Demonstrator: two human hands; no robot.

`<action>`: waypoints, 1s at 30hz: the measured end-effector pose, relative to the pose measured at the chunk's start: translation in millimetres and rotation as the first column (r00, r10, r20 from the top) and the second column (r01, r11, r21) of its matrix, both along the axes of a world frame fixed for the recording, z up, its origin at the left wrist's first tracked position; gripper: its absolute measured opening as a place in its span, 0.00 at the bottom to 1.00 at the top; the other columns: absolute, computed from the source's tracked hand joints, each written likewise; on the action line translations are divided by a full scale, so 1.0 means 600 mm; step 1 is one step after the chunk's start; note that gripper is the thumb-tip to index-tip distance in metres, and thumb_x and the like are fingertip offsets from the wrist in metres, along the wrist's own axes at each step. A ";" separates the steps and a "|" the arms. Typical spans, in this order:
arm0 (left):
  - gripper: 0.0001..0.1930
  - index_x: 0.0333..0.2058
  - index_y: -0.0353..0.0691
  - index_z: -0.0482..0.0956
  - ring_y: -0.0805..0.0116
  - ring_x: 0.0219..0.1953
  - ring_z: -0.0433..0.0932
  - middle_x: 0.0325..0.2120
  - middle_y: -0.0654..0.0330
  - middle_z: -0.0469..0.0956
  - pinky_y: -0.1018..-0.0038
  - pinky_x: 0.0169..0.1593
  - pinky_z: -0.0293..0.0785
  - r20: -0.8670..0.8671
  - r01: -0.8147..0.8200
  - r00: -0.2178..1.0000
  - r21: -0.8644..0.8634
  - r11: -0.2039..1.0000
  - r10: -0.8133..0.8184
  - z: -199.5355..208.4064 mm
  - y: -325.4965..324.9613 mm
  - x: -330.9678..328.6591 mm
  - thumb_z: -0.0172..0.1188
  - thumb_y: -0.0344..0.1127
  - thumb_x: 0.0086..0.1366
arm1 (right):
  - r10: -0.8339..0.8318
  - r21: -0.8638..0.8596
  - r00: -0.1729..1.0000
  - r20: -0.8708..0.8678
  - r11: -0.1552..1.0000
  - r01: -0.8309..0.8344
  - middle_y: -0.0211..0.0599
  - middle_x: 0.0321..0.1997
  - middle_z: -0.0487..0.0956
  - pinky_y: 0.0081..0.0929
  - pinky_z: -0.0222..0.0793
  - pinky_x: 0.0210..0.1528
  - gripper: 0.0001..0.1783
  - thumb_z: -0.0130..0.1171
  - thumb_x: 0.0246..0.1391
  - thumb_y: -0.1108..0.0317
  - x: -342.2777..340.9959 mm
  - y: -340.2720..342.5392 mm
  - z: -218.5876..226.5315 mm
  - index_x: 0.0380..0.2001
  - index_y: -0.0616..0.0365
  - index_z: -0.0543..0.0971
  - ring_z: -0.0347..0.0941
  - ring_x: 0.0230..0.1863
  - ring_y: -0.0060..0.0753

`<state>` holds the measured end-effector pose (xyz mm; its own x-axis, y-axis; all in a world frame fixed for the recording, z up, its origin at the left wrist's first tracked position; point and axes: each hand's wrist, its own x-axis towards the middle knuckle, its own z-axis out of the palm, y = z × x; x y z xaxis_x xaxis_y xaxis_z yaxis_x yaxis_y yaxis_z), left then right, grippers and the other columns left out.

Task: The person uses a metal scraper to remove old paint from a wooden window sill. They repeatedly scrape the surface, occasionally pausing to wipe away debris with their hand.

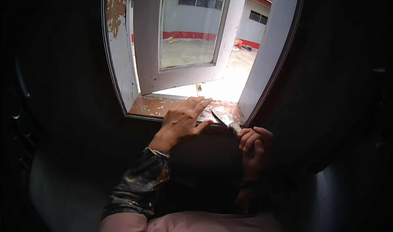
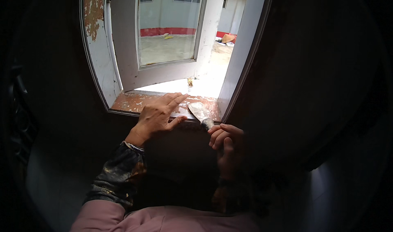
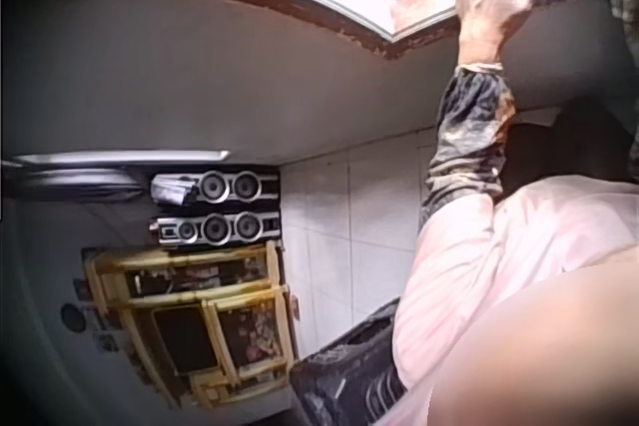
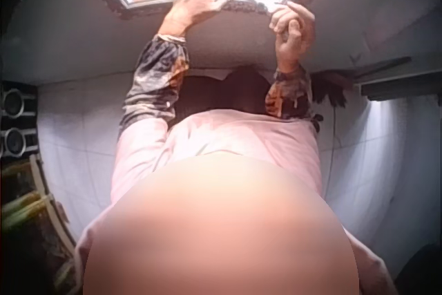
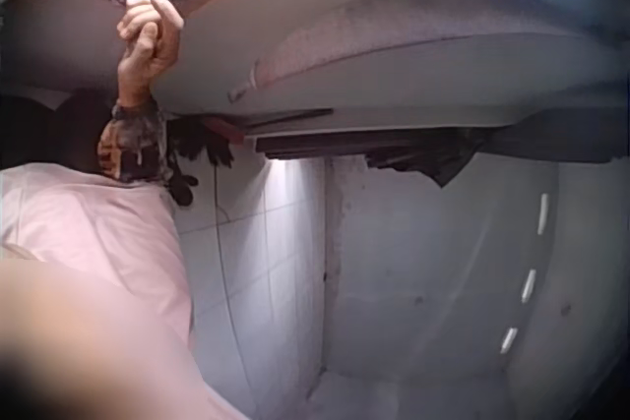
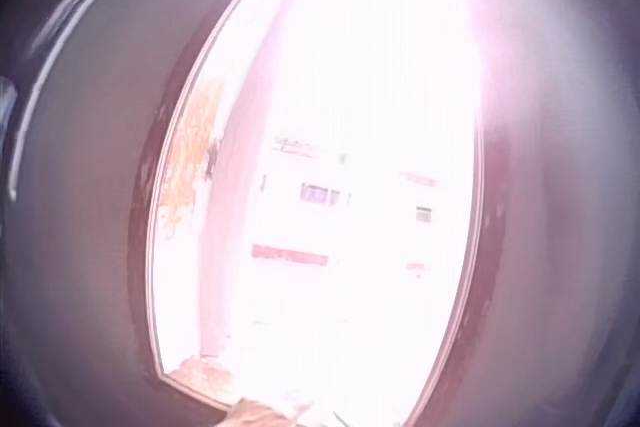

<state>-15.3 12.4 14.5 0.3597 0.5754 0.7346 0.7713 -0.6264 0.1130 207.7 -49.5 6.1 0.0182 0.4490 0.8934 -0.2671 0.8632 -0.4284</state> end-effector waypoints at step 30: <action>0.59 0.63 0.33 0.68 0.49 0.65 0.66 0.58 0.43 0.72 0.48 0.71 0.52 -0.228 -0.272 0.947 -0.199 0.942 0.225 0.006 0.006 0.017 0.59 0.82 0.47 | -0.423 0.575 -0.392 0.817 0.649 0.497 0.53 0.42 0.77 0.40 0.79 0.39 0.29 0.54 0.55 0.75 -0.010 0.012 0.137 0.62 0.49 0.74 0.82 0.38 0.48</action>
<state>-5.3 16.0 17.9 0.3095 0.8065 0.5038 0.9199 -0.3880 0.0560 201.6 -42.1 88.5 -0.4753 0.8482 0.2335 0.8654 0.4030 0.2977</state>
